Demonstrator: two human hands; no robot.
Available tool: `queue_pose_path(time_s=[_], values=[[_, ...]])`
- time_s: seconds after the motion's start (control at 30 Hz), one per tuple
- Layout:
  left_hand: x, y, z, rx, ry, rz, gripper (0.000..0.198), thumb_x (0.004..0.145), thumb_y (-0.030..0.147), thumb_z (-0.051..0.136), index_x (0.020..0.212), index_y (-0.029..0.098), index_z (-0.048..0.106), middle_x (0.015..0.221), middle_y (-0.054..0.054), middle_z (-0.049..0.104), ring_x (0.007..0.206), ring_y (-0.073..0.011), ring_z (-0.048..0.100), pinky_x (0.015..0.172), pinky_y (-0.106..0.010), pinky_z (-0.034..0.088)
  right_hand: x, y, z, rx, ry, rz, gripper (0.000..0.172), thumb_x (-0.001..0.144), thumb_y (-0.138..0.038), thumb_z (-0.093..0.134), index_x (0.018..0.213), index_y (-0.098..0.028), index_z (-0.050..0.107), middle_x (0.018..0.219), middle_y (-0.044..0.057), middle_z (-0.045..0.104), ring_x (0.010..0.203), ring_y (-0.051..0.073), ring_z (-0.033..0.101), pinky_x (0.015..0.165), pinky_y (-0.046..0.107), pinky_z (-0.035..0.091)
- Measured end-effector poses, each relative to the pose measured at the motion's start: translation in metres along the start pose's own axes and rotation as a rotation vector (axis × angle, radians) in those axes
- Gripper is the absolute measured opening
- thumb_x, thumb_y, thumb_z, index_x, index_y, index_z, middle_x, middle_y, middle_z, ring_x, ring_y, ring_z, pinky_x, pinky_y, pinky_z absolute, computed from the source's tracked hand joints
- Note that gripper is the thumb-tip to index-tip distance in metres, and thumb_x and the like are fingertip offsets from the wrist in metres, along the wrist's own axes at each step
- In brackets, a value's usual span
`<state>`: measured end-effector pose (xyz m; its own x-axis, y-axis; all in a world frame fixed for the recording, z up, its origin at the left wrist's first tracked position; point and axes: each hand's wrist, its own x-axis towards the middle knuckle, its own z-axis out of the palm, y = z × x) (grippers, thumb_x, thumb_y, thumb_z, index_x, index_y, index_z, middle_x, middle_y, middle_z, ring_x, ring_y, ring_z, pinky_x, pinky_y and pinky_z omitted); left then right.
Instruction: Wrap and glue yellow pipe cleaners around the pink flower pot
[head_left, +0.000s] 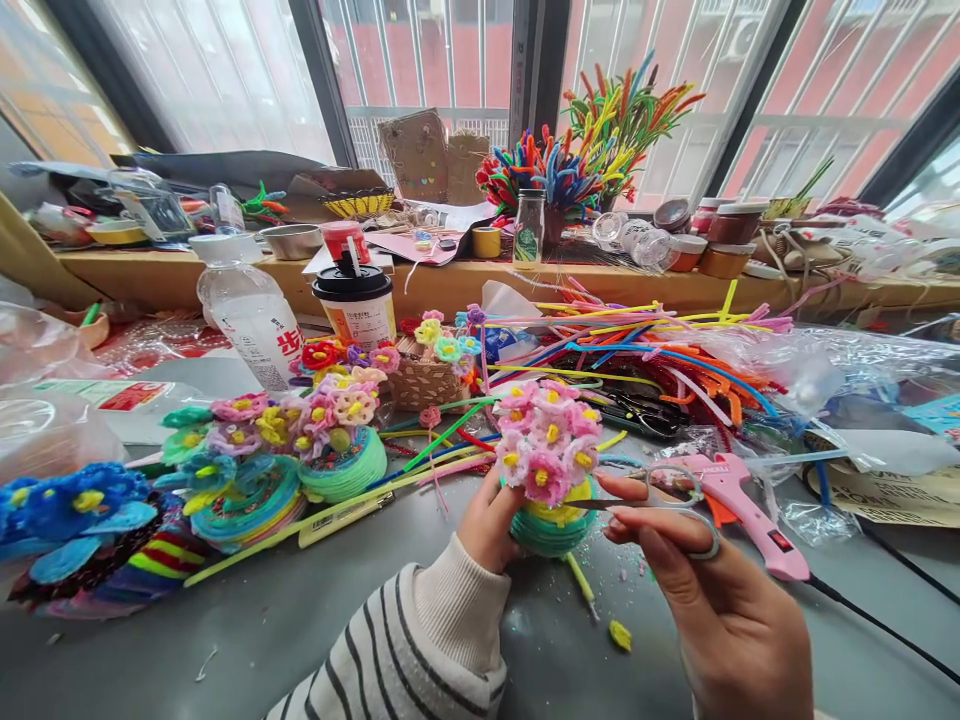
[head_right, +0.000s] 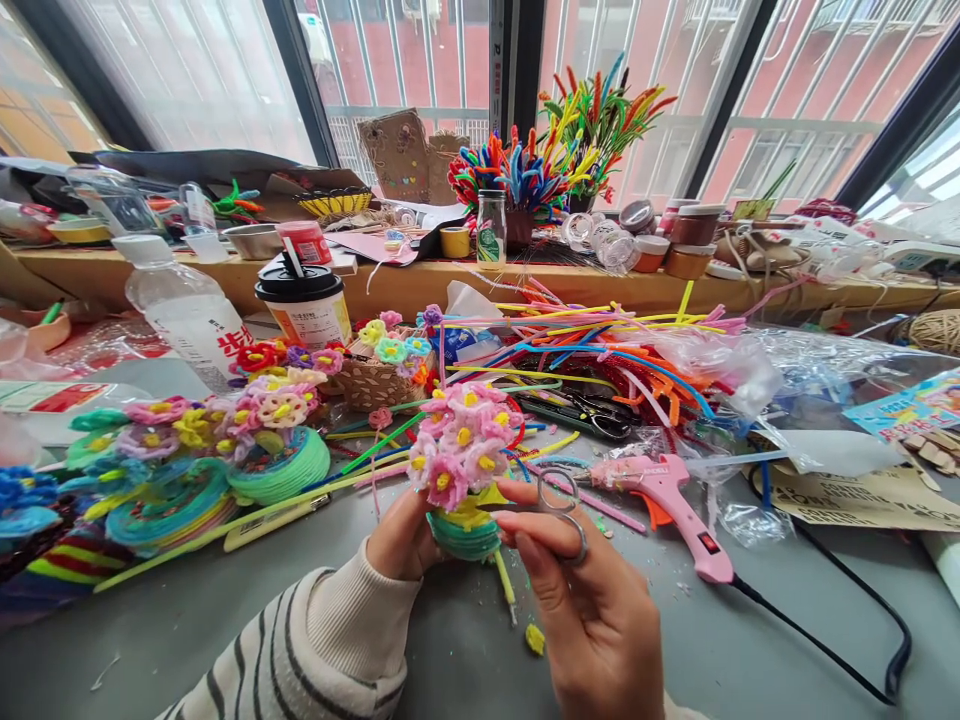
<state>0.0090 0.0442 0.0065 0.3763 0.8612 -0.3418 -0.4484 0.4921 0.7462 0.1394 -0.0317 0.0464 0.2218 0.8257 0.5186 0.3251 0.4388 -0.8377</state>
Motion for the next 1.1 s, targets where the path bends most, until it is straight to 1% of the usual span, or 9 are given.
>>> queue_pose_path(time_s=[0.17, 0.33, 0.47, 0.57, 0.7, 0.87, 0.93, 1.03, 1.1], values=[[-0.001, 0.001, -0.001, 0.007, -0.046, 0.007, 0.071, 0.053, 0.05, 0.065, 0.114, 0.021, 0.044, 0.113, -0.01, 0.052, 0.106, -0.0326, 0.044, 0.08, -0.044, 0.041, 0.0, 0.002, 0.001, -0.054, -0.004, -0.023, 0.017, 0.075, -0.015, 0.047, 0.083, -0.023, 0.06, 0.099, 0.003, 0.061, 0.093, 0.016, 0.056, 0.073, 0.023, 0.05], [-0.003, -0.001, -0.001, -0.001, -0.096, -0.003, 0.061, 0.057, 0.05, 0.062, 0.108, 0.018, 0.051, 0.109, -0.011, 0.055, 0.106, -0.0321, 0.044, 0.083, -0.04, 0.04, -0.001, 0.004, 0.002, -0.096, -0.013, -0.073, 0.019, 0.074, -0.014, 0.047, 0.085, -0.023, 0.06, 0.099, 0.003, 0.061, 0.093, 0.018, 0.055, 0.076, 0.029, 0.048], [-0.006, 0.004, 0.007, -0.027, -0.13, 0.08, 0.061, 0.056, 0.045, 0.065, 0.109, 0.018, 0.05, 0.109, -0.01, 0.055, 0.105, -0.0309, 0.045, 0.084, -0.039, 0.04, -0.002, 0.005, 0.003, -0.087, -0.015, -0.061, 0.019, 0.074, -0.015, 0.047, 0.086, -0.023, 0.06, 0.101, 0.003, 0.06, 0.094, 0.018, 0.055, 0.076, 0.031, 0.048], [-0.007, 0.008, 0.013, -0.054, -0.164, 0.11, 0.059, 0.057, 0.044, 0.064, 0.108, 0.017, 0.051, 0.108, -0.01, 0.056, 0.106, -0.0305, 0.045, 0.084, -0.038, 0.04, -0.002, 0.005, 0.004, -0.089, 0.0, -0.052, 0.019, 0.075, -0.015, 0.047, 0.086, -0.023, 0.06, 0.101, 0.004, 0.06, 0.093, 0.018, 0.055, 0.074, 0.03, 0.049], [-0.005, 0.006, 0.014, -0.087, -0.207, 0.091, 0.059, 0.059, 0.043, 0.063, 0.109, 0.016, 0.049, 0.108, -0.011, 0.056, 0.104, -0.0302, 0.047, 0.083, -0.038, 0.041, -0.002, 0.003, 0.004, -0.092, 0.028, -0.05, 0.019, 0.074, -0.015, 0.048, 0.085, -0.024, 0.061, 0.1, 0.002, 0.06, 0.094, 0.017, 0.055, 0.077, 0.029, 0.048], [-0.001, 0.001, 0.011, -0.111, -0.284, 0.077, 0.065, 0.057, 0.041, 0.065, 0.113, 0.014, 0.045, 0.108, -0.013, 0.055, 0.1, -0.0299, 0.05, 0.083, -0.04, 0.041, -0.001, 0.004, 0.004, -0.053, 0.043, -0.003, 0.017, 0.075, -0.016, 0.048, 0.084, -0.022, 0.061, 0.099, 0.004, 0.061, 0.092, 0.018, 0.056, 0.074, 0.03, 0.049], [-0.003, 0.005, 0.016, -0.107, -0.361, 0.086, 0.057, 0.061, 0.038, 0.063, 0.11, 0.013, 0.048, 0.104, -0.013, 0.058, 0.096, -0.0294, 0.053, 0.082, -0.041, 0.042, 0.0, 0.005, 0.004, -0.034, 0.046, -0.004, 0.017, 0.074, -0.016, 0.048, 0.084, -0.022, 0.061, 0.098, 0.004, 0.061, 0.091, 0.018, 0.056, 0.074, 0.03, 0.049], [-0.009, 0.011, 0.024, -0.101, -0.495, 0.113, 0.038, 0.064, 0.033, 0.061, 0.095, 0.012, 0.059, 0.098, -0.013, 0.061, 0.091, -0.0284, 0.056, 0.08, -0.038, 0.043, 0.001, 0.006, 0.004, -0.014, 0.039, -0.006, 0.018, 0.074, -0.015, 0.049, 0.085, -0.022, 0.061, 0.099, 0.004, 0.061, 0.091, 0.018, 0.056, 0.074, 0.029, 0.049], [-0.01, 0.012, 0.024, -0.107, -0.491, 0.118, 0.034, 0.063, 0.03, 0.062, 0.092, 0.012, 0.06, 0.098, -0.012, 0.061, 0.092, -0.0282, 0.055, 0.08, -0.037, 0.043, 0.0, 0.007, 0.004, -0.007, 0.04, 0.009, 0.019, 0.074, -0.016, 0.049, 0.087, -0.022, 0.061, 0.101, 0.005, 0.06, 0.091, 0.019, 0.056, 0.073, 0.029, 0.05]])
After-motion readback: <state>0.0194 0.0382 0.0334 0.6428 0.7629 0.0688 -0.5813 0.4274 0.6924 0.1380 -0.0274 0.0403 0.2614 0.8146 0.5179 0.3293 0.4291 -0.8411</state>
